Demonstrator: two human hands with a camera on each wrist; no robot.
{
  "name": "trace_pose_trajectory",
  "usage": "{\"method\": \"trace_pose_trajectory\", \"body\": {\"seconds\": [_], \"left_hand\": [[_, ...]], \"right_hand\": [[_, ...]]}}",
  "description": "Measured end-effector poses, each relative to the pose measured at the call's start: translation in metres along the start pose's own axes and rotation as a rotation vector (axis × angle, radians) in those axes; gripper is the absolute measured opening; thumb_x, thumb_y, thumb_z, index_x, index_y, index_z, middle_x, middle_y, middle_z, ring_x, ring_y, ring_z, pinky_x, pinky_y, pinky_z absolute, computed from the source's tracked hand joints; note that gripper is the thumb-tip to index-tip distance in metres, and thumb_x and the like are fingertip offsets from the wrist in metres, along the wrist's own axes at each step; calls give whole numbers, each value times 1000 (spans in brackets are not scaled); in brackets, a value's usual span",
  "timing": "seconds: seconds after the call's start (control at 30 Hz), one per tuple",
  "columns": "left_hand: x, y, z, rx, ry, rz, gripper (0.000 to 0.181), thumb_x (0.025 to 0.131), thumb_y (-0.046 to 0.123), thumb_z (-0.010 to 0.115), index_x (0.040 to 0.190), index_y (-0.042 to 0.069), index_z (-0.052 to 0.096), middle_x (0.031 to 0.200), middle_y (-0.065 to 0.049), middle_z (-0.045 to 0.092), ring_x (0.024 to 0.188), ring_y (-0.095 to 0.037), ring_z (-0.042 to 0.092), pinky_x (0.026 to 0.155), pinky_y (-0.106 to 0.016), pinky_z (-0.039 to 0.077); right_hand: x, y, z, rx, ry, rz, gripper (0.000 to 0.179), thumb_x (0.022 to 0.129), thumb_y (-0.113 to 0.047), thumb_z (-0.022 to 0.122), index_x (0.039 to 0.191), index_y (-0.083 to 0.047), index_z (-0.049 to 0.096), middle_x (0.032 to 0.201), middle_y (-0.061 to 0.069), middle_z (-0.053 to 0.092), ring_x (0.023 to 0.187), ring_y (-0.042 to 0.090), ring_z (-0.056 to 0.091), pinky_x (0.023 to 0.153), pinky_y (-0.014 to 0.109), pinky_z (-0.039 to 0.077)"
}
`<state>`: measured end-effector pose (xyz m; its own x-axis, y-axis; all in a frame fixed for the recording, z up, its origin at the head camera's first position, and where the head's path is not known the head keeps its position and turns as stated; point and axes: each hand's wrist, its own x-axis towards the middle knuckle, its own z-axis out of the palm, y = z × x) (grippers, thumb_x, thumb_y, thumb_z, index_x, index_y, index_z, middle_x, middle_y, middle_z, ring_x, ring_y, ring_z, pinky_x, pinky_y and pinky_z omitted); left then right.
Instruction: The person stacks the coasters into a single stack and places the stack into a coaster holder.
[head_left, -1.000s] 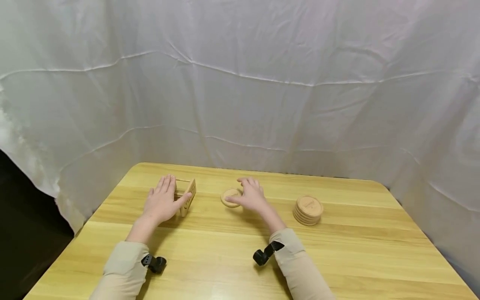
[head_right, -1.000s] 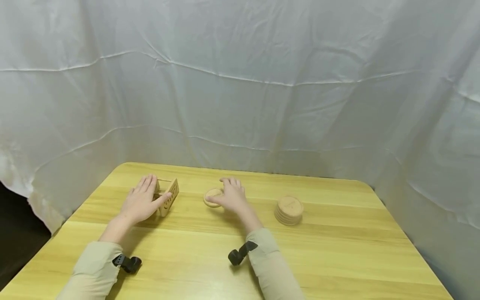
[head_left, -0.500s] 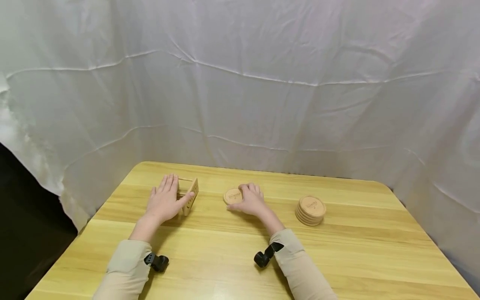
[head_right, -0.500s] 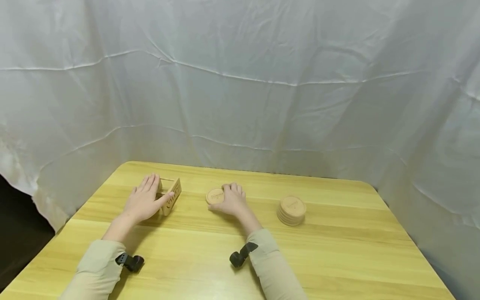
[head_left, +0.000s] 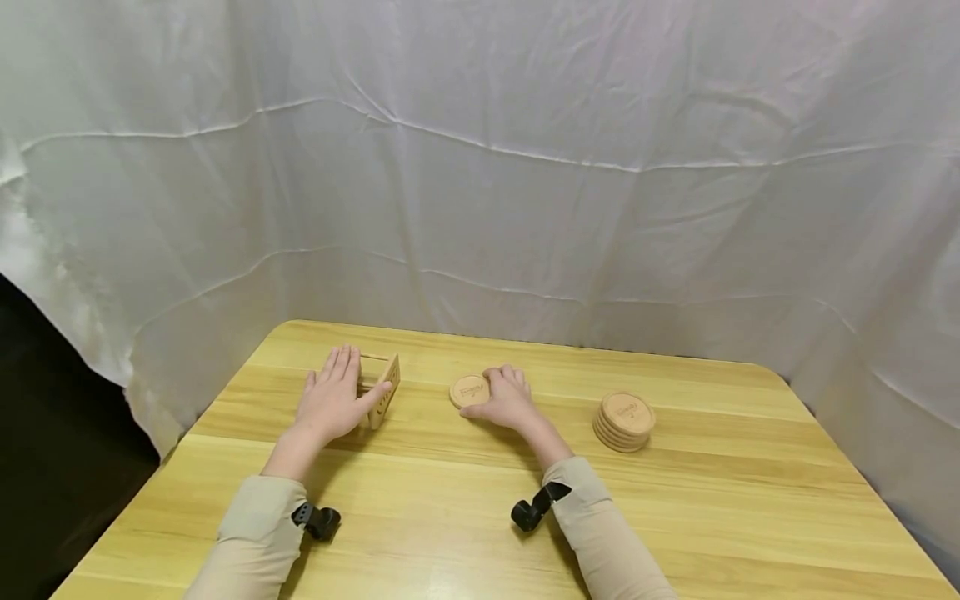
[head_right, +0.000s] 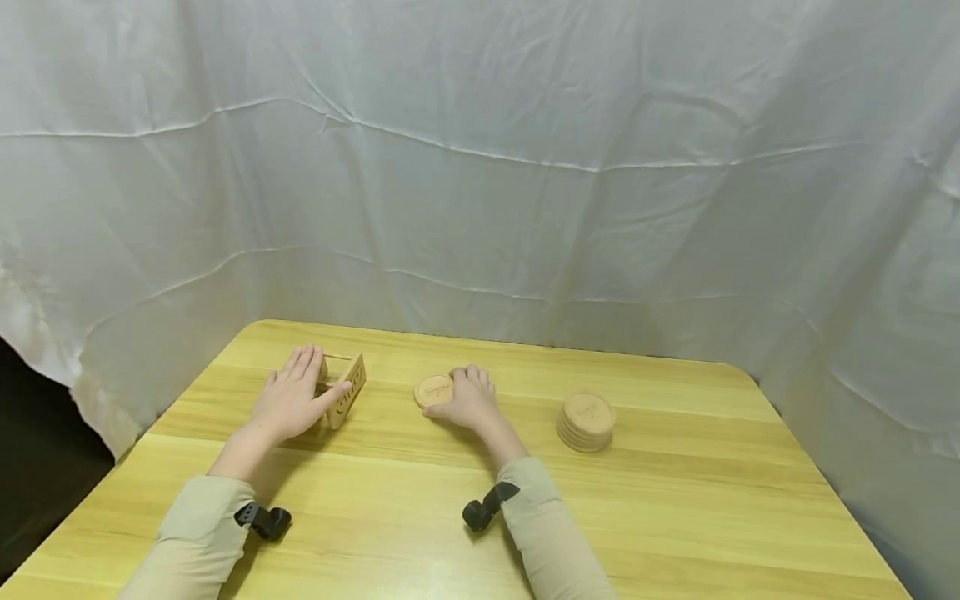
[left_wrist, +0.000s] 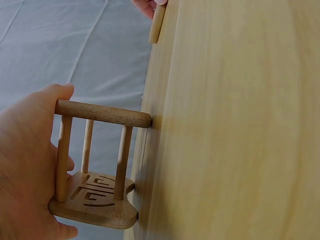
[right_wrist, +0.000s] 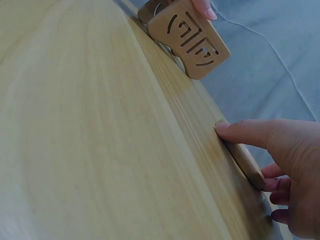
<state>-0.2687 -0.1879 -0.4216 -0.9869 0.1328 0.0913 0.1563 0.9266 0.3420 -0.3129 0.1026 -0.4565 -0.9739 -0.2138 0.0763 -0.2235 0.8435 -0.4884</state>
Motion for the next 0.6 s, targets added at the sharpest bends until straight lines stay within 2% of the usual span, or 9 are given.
{"method": "trace_pose_trajectory", "body": {"seconds": [0.3,0.6], "left_hand": [[1,0,-1,-7,3,4,95,95,66,37,155,-1,6,163,-21,0,152,-40,-1,117,-68,3],[1,-1,-1,-8,2,3,95,95,66,37,155,-1,6,163,-21,0,152,-40,-1,117,-68,3]], "right_hand": [[0,-1,-2,13,15,-9,83,69,-50,83,131,-3,55,126,16,52,111,29,41,97,43,36],[0,-1,0,3,14,-21,81,68,-50,82,128,-2,56,124,16,53,107,28,40,95,42,36]]}}
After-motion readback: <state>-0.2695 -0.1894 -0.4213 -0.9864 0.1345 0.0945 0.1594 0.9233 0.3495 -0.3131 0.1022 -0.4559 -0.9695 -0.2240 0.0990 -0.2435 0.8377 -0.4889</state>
